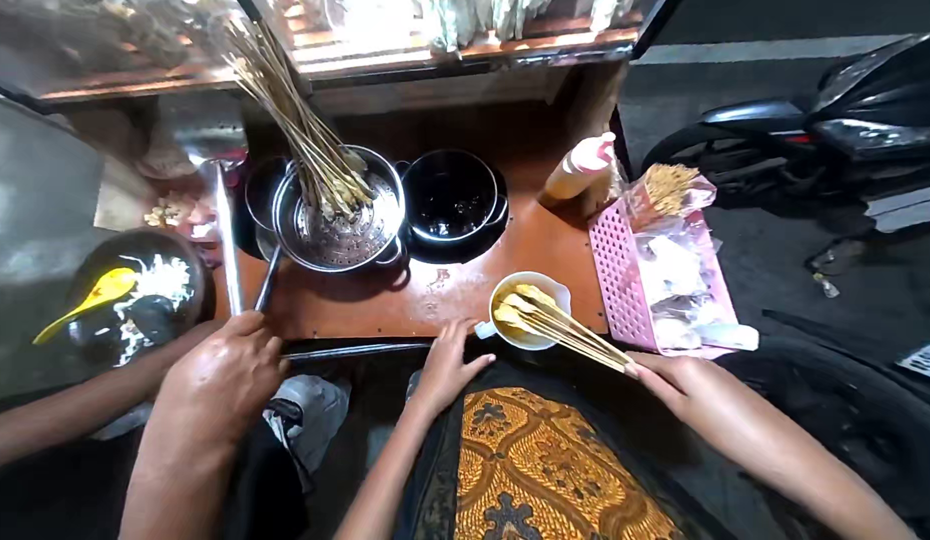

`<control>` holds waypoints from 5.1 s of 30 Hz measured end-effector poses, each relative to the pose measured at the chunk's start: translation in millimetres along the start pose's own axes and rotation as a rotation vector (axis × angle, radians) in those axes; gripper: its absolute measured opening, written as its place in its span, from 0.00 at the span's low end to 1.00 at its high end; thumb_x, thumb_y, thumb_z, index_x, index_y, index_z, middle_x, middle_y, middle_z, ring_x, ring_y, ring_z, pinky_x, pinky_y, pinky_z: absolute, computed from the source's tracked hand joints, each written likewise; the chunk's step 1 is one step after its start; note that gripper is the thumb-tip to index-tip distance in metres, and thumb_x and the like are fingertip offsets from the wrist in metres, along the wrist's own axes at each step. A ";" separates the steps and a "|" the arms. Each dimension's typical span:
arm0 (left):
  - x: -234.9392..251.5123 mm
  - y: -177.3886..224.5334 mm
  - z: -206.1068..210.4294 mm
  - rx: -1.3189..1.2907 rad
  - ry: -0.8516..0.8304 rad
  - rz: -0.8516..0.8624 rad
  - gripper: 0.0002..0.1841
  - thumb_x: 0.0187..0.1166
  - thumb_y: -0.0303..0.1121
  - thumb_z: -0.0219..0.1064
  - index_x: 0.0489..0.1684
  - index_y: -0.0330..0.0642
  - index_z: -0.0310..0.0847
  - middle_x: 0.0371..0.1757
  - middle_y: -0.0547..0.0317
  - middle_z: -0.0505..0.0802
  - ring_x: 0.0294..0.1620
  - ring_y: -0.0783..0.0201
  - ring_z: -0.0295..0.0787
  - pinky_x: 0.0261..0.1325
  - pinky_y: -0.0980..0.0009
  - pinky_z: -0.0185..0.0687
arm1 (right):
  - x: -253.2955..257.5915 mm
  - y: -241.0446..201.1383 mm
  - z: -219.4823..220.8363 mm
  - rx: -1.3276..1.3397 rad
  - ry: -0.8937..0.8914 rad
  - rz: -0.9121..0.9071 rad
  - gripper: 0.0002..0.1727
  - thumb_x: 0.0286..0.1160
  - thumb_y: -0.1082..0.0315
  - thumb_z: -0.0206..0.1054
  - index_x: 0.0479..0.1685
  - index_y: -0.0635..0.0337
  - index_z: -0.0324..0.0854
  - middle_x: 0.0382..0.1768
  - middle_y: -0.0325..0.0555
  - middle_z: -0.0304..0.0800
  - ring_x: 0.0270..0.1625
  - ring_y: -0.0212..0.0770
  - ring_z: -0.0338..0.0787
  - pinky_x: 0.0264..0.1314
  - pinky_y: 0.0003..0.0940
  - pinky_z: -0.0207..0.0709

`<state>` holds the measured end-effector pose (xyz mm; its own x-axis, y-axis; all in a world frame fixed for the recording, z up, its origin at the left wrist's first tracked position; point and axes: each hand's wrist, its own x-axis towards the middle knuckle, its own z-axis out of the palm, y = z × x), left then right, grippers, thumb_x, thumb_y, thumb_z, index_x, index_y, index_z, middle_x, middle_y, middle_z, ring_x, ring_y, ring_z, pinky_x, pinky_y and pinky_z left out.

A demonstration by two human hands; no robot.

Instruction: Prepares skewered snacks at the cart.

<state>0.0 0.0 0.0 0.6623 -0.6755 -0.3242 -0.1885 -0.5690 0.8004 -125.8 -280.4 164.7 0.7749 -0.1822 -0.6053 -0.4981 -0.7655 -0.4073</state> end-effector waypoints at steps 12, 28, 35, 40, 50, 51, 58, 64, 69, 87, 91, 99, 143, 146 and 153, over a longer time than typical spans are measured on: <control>23.9 -3.3 15.3 0.181 0.129 0.206 0.15 0.85 0.37 0.64 0.52 0.32 0.88 0.49 0.45 0.95 0.56 0.48 0.93 0.66 0.47 0.83 | -39.6 2.3 27.4 0.161 0.073 -0.003 0.22 0.89 0.68 0.53 0.78 0.60 0.79 0.40 0.61 0.94 0.39 0.61 0.93 0.47 0.64 0.83; 20.3 -7.6 9.6 0.147 0.263 0.245 0.11 0.82 0.31 0.67 0.51 0.32 0.89 0.45 0.48 0.96 0.50 0.54 0.95 0.62 0.57 0.87 | -35.5 7.8 43.8 -0.074 0.127 -0.165 0.34 0.79 0.80 0.60 0.89 0.61 0.67 0.37 0.64 0.92 0.34 0.66 0.94 0.39 0.62 0.87; 16.1 -9.6 7.7 0.130 0.264 0.213 0.10 0.81 0.29 0.67 0.49 0.30 0.88 0.45 0.47 0.95 0.50 0.54 0.94 0.62 0.57 0.87 | -32.9 17.1 51.7 -0.342 0.352 -0.283 0.40 0.59 0.82 0.72 0.82 0.54 0.78 0.26 0.54 0.88 0.16 0.55 0.87 0.16 0.51 0.80; 17.6 -13.0 6.7 0.111 0.261 0.217 0.11 0.81 0.29 0.66 0.50 0.31 0.88 0.45 0.47 0.95 0.51 0.55 0.94 0.64 0.59 0.86 | -28.7 13.4 45.9 -0.432 0.422 -0.333 0.40 0.52 0.80 0.74 0.77 0.50 0.83 0.21 0.49 0.85 0.12 0.50 0.83 0.10 0.46 0.73; 17.4 -13.2 1.4 0.122 0.256 0.196 0.11 0.81 0.29 0.66 0.50 0.30 0.88 0.46 0.46 0.95 0.52 0.54 0.94 0.63 0.57 0.87 | -21.9 8.4 33.5 -0.461 0.393 -0.316 0.39 0.54 0.80 0.72 0.77 0.48 0.84 0.21 0.50 0.85 0.12 0.52 0.82 0.11 0.47 0.73; 15.1 -13.8 1.8 0.114 0.251 0.188 0.11 0.81 0.29 0.66 0.50 0.30 0.88 0.46 0.46 0.95 0.52 0.54 0.94 0.64 0.57 0.86 | -23.3 7.4 34.9 -0.458 0.382 -0.306 0.40 0.55 0.80 0.73 0.78 0.49 0.83 0.21 0.50 0.85 0.12 0.52 0.83 0.11 0.47 0.73; 17.6 -12.9 -2.1 0.157 0.232 0.220 0.11 0.82 0.31 0.65 0.49 0.30 0.88 0.46 0.45 0.94 0.51 0.53 0.93 0.63 0.57 0.86 | -21.0 0.3 23.5 -0.450 0.339 -0.293 0.31 0.62 0.76 0.71 0.72 0.52 0.87 0.20 0.51 0.87 0.15 0.55 0.86 0.13 0.50 0.75; 15.5 -15.0 -2.8 0.154 0.243 0.218 0.11 0.82 0.29 0.65 0.50 0.30 0.88 0.47 0.45 0.95 0.52 0.53 0.94 0.64 0.56 0.86 | 1.4 25.4 11.4 0.262 -0.065 -0.057 0.22 0.89 0.68 0.54 0.77 0.50 0.82 0.35 0.46 0.93 0.32 0.40 0.86 0.41 0.42 0.81; 11.8 -17.2 -3.7 0.195 0.280 0.223 0.10 0.82 0.30 0.65 0.47 0.30 0.88 0.44 0.46 0.94 0.49 0.53 0.94 0.61 0.58 0.87 | 7.7 39.2 24.0 0.977 -0.309 0.203 0.22 0.89 0.72 0.50 0.77 0.59 0.79 0.16 0.30 0.72 0.11 0.23 0.64 0.12 0.17 0.58; 6.3 -26.6 -1.3 0.054 0.341 0.106 0.09 0.80 0.27 0.66 0.48 0.30 0.88 0.45 0.46 0.94 0.49 0.56 0.94 0.61 0.60 0.87 | 45.6 96.1 125.5 1.854 -0.587 -0.210 0.17 0.78 0.60 0.68 0.65 0.42 0.87 0.17 0.22 0.80 0.13 0.14 0.70 0.13 0.10 0.62; 1.9 -28.2 0.4 0.039 0.355 0.093 0.10 0.79 0.26 0.67 0.51 0.31 0.88 0.48 0.46 0.95 0.51 0.57 0.94 0.63 0.60 0.87 | 76.6 78.7 132.1 1.950 -0.607 -0.373 0.15 0.77 0.58 0.69 0.60 0.39 0.90 0.15 0.24 0.81 0.13 0.16 0.74 0.14 0.12 0.66; -20.9 -41.8 2.0 0.074 0.508 0.086 0.09 0.77 0.28 0.68 0.45 0.32 0.89 0.41 0.49 0.95 0.46 0.60 0.94 0.58 0.63 0.88 | 131.6 16.7 68.7 1.925 -0.428 -0.515 0.06 0.77 0.56 0.68 0.42 0.37 0.91 0.16 0.24 0.81 0.14 0.17 0.73 0.15 0.13 0.66; -47.0 -80.6 -8.3 -0.069 0.587 0.178 0.07 0.74 0.28 0.71 0.37 0.31 0.89 0.43 0.49 0.95 0.52 0.59 0.94 0.64 0.68 0.86 | 293.3 -181.6 70.1 -0.363 0.166 0.023 0.06 0.69 0.84 0.67 0.43 0.75 0.85 0.51 0.72 0.89 0.57 0.73 0.90 0.49 0.69 0.82; -44.5 -82.5 -10.3 -0.061 0.576 0.201 0.07 0.75 0.29 0.70 0.36 0.31 0.89 0.42 0.49 0.95 0.52 0.59 0.94 0.64 0.68 0.86 | 290.0 -167.6 79.2 -0.393 0.258 -0.077 0.11 0.68 0.83 0.70 0.49 0.74 0.84 0.54 0.72 0.86 0.55 0.74 0.89 0.45 0.67 0.83; -43.3 -86.1 -11.3 -0.048 0.556 0.222 0.07 0.76 0.29 0.70 0.33 0.33 0.88 0.41 0.50 0.94 0.52 0.60 0.93 0.64 0.69 0.86 | 298.6 -128.4 102.2 -0.197 0.440 -0.330 0.18 0.68 0.78 0.74 0.58 0.74 0.83 0.61 0.71 0.83 0.68 0.73 0.80 0.65 0.70 0.74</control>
<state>-4.2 83.5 -49.2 0.8934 -0.4217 0.1547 -0.3408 -0.4118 0.8451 129.8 -173.4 -33.6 0.9865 -0.1212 -0.1097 -0.1535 -0.9180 -0.3657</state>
